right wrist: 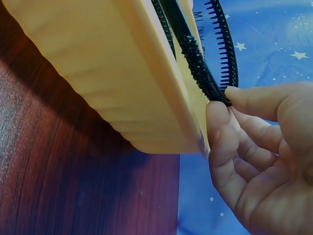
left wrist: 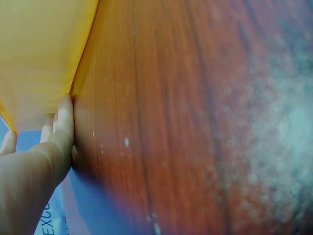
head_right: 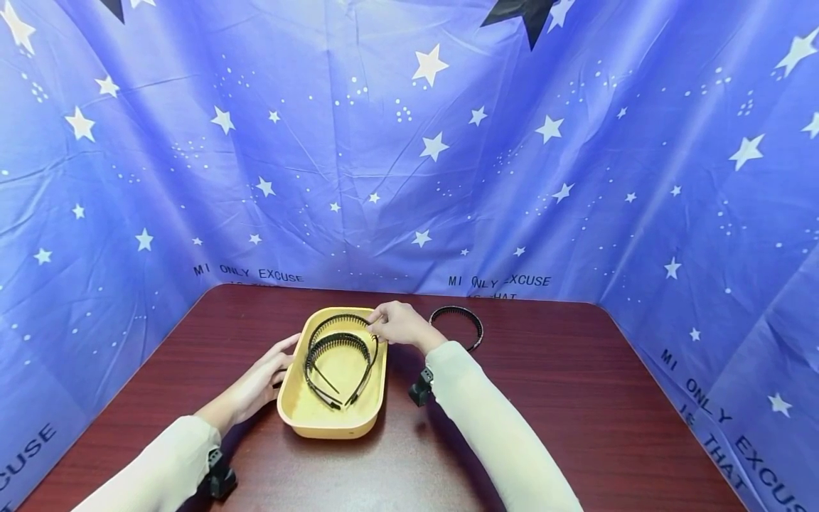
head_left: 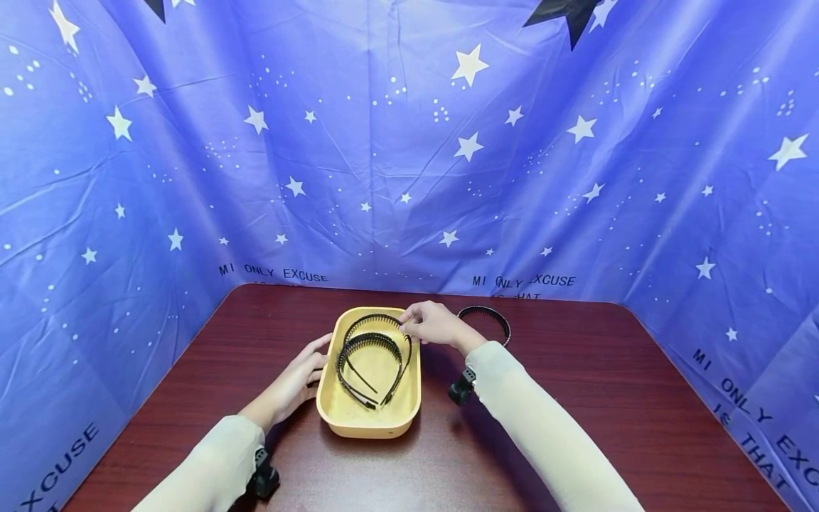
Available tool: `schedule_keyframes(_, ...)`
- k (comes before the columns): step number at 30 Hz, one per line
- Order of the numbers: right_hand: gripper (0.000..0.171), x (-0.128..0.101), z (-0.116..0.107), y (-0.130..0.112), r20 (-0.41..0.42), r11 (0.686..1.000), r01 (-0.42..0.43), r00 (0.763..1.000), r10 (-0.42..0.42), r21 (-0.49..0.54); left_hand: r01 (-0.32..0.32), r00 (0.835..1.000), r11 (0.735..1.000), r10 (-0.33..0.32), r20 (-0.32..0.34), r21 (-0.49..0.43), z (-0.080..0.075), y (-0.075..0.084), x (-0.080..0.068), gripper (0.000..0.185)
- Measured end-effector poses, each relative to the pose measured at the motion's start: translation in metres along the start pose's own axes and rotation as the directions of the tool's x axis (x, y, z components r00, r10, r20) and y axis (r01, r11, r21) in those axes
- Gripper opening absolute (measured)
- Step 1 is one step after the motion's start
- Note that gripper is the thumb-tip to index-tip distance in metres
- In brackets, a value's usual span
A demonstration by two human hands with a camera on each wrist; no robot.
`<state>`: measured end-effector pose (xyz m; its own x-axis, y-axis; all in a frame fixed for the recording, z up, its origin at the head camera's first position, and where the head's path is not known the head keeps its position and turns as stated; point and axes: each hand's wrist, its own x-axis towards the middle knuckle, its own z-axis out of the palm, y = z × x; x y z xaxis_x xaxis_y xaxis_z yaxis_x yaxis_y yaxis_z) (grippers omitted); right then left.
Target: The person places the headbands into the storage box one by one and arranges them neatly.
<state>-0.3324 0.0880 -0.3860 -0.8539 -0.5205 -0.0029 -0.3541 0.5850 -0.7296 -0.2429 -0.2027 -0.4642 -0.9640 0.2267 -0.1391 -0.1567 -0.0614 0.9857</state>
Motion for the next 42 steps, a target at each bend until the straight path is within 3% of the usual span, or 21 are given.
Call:
schedule_keyframes(12,0.017,0.007,0.005,-0.004,-0.006,0.998,-0.008,1.000,0.008,-0.062,0.002,1.000,1.000,-0.002,-0.007,0.010,0.000,0.001,0.000,0.059)
schedule_keyframes(24,0.014,0.016,0.018,-0.008,-0.011,0.983,0.042,0.999,-0.044,-0.181,0.002,1.000,1.000,-0.002,-0.007,0.014,-0.001,0.003,-0.001,0.059)
schedule_keyframes(35,0.013,0.015,0.021,-0.008,0.023,0.988,0.002,1.000,0.001,-0.153,0.004,1.000,1.000,-0.004,-0.008,0.014,0.001,0.002,-0.002,0.060)
schedule_keyframes(42,0.011,0.016,0.024,-0.005,0.010,0.967,0.027,1.000,-0.026,-0.252,0.003,1.000,1.000,-0.003,-0.003,0.006,0.001,0.001,-0.001,0.059)
